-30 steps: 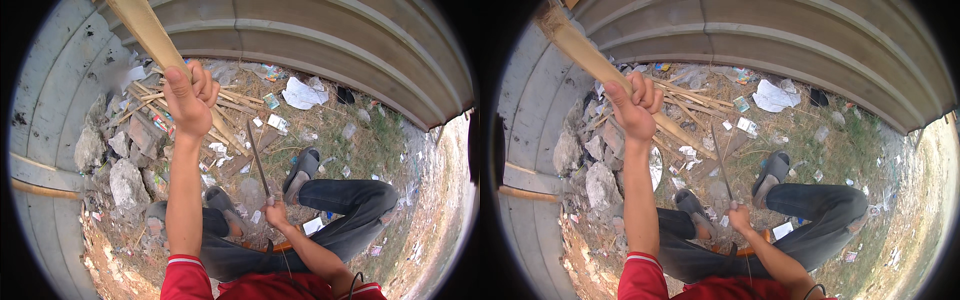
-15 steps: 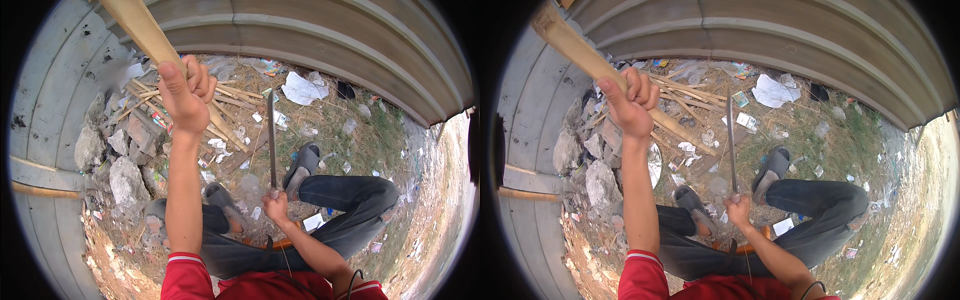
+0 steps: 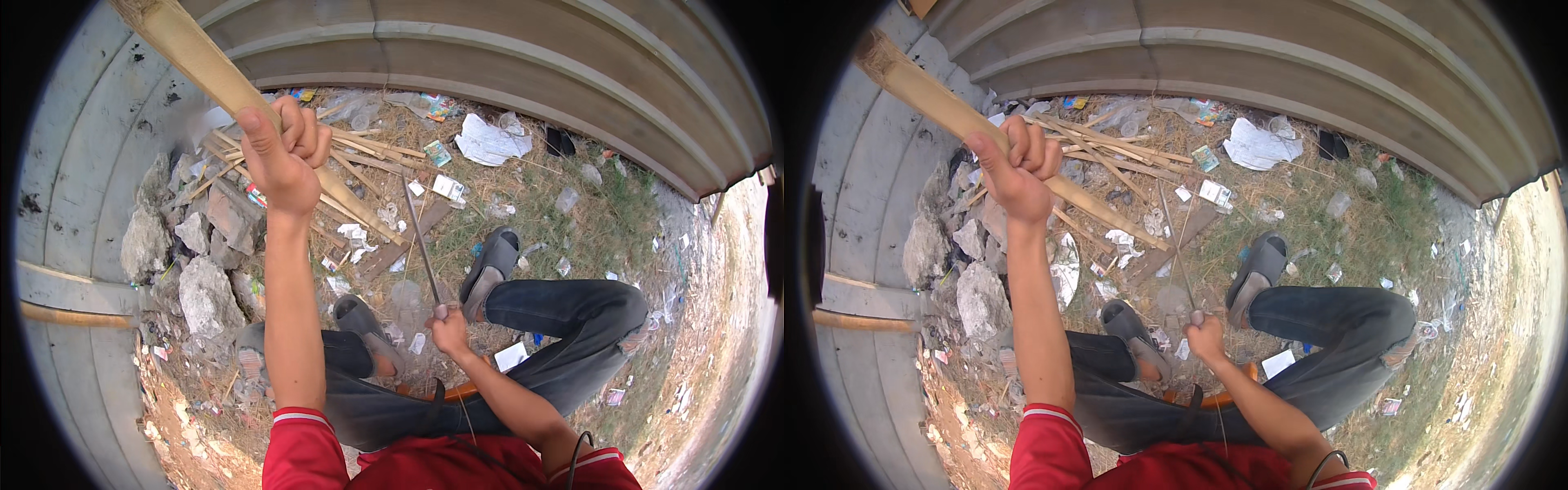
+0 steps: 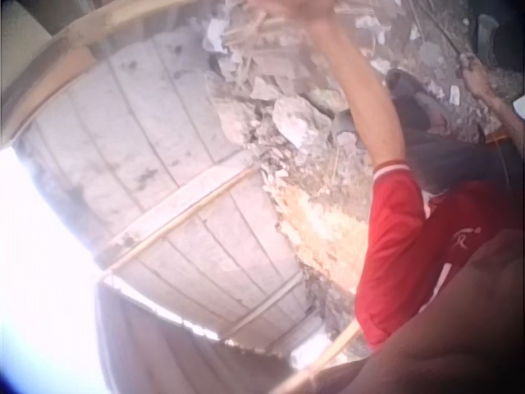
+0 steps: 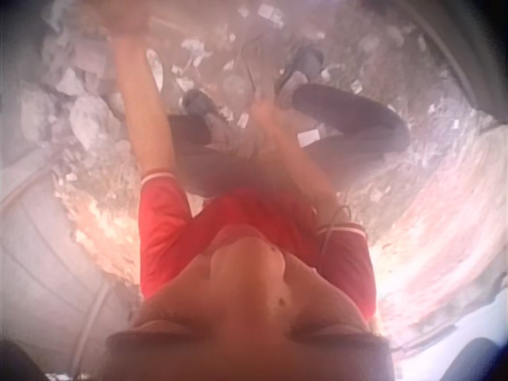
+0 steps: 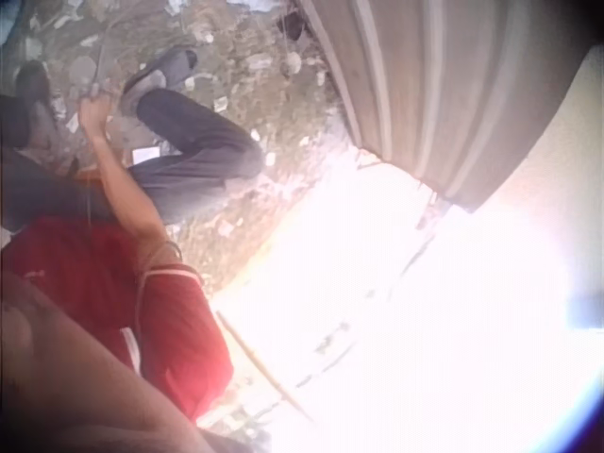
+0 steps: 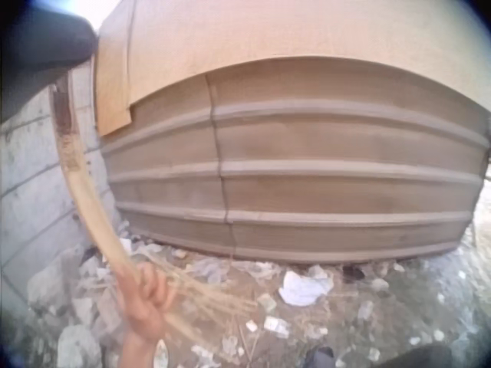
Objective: The person sits on the ground and uses a utility knife to shave thin strips from a long wooden stick. They repeatedly run the blade along the stick's length to remove material, creating a pile of wood shavings on the ground.
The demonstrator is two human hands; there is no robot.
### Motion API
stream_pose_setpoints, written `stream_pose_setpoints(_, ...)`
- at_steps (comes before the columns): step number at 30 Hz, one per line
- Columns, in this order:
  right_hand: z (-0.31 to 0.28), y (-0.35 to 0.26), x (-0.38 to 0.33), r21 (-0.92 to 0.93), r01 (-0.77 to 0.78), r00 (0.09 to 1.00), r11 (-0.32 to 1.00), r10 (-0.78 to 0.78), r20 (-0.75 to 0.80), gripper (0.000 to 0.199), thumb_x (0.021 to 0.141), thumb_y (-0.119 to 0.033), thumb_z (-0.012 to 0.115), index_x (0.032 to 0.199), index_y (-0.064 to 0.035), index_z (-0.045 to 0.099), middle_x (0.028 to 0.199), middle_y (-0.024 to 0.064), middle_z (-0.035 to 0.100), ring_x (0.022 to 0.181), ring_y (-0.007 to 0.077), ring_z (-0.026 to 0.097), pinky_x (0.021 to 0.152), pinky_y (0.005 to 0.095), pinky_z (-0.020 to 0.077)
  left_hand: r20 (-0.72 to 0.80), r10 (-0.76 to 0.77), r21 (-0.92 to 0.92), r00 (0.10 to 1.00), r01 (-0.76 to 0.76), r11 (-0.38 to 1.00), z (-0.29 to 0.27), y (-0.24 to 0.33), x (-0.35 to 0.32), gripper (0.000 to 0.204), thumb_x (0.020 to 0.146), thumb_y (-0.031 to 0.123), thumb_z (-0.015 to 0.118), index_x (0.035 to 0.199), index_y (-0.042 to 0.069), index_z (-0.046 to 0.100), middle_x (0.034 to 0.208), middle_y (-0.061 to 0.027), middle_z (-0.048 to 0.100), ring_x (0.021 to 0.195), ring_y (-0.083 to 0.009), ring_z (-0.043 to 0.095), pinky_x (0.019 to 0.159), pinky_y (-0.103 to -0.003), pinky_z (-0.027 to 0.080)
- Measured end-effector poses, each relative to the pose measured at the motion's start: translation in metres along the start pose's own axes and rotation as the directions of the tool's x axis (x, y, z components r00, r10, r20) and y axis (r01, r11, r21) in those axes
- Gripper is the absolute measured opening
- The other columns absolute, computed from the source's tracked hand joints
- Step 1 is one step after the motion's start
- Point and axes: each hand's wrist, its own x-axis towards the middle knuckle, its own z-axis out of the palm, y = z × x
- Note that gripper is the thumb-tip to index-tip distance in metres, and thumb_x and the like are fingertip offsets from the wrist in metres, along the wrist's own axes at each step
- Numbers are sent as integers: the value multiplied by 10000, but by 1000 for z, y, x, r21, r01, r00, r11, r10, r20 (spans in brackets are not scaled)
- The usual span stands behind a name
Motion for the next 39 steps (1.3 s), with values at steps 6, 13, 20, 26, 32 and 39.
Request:
stream_pose_setpoints(6, 11, -24, 17, 188, -355, 932, 916, 332, 144, 105, 782, -86, 700, 728, 0, 674, 654, 106, 662, 598, 231, 647, 578, 357, 464, 9, -29, -38, 1000, 29, 999, -6, 4, -9, 727, 935, 809, 385, 654, 151, 256, 584, 65, 198, 513, -54, 132, 451, -244, 136)
stream_pose_setpoints(13, 4, -58, 8, 346, 119, 985, 931, -67, -159, 224, 816, -95, 741, 675, -15, 587, 568, 42, 566, 467, 145, 537, 450, 330, 397, 48, -8, -42, 999, 10, 999, 2, 1, 2, 719, 945, 799, 379, 657, 150, 261, 589, 64, 206, 516, -53, 131, 453, -245, 133)
stream_pose_setpoints(20, 2, -19, 11, 130, -424, 894, 896, 393, 214, 154, 750, -125, 722, 738, 25, 690, 642, 125, 623, 585, 197, 585, 578, 383, 448, 75, -17, -56, 997, 21, 998, -6, -1, -5, 714, 937, 811, 373, 660, 164, 255, 577, 70, 197, 503, -54, 111, 457, -247, 113)
stream_pose_setpoints(26, -5, -75, 20, 312, 48, 999, 949, -39, -36, 190, 790, -145, 703, 684, 0, 641, 586, 116, 595, 544, 201, 596, 543, 377, 449, 66, -39, -61, 997, 43, 997, -7, 3, 3, 729, 929, 821, 380, 659, 156, 253, 590, 66, 189, 522, -58, 111, 468, -248, 125)
stream_pose_setpoints(32, 39, 102, 2, -1, -702, 672, 712, 663, 331, 222, 744, -170, 705, 795, 45, 718, 654, 191, 676, 630, 334, 696, 595, 430, 504, 65, -44, -91, 997, 50, 995, -12, 4, 3, 709, 936, 807, 390, 662, 167, 256, 573, 73, 198, 499, -54, 104, 469, -254, 106)
stream_pose_setpoints(39, 27, 23, 28, 48, -171, 985, 984, 169, 38, 189, 753, -149, 723, 731, 33, 676, 628, 155, 654, 566, 275, 632, 561, 415, 462, -29, -1, -98, 1000, -2, 995, -28, 2, -2, 695, 955, 781, 398, 683, 154, 271, 592, 65, 194, 527, -61, 116, 476, -248, 125)
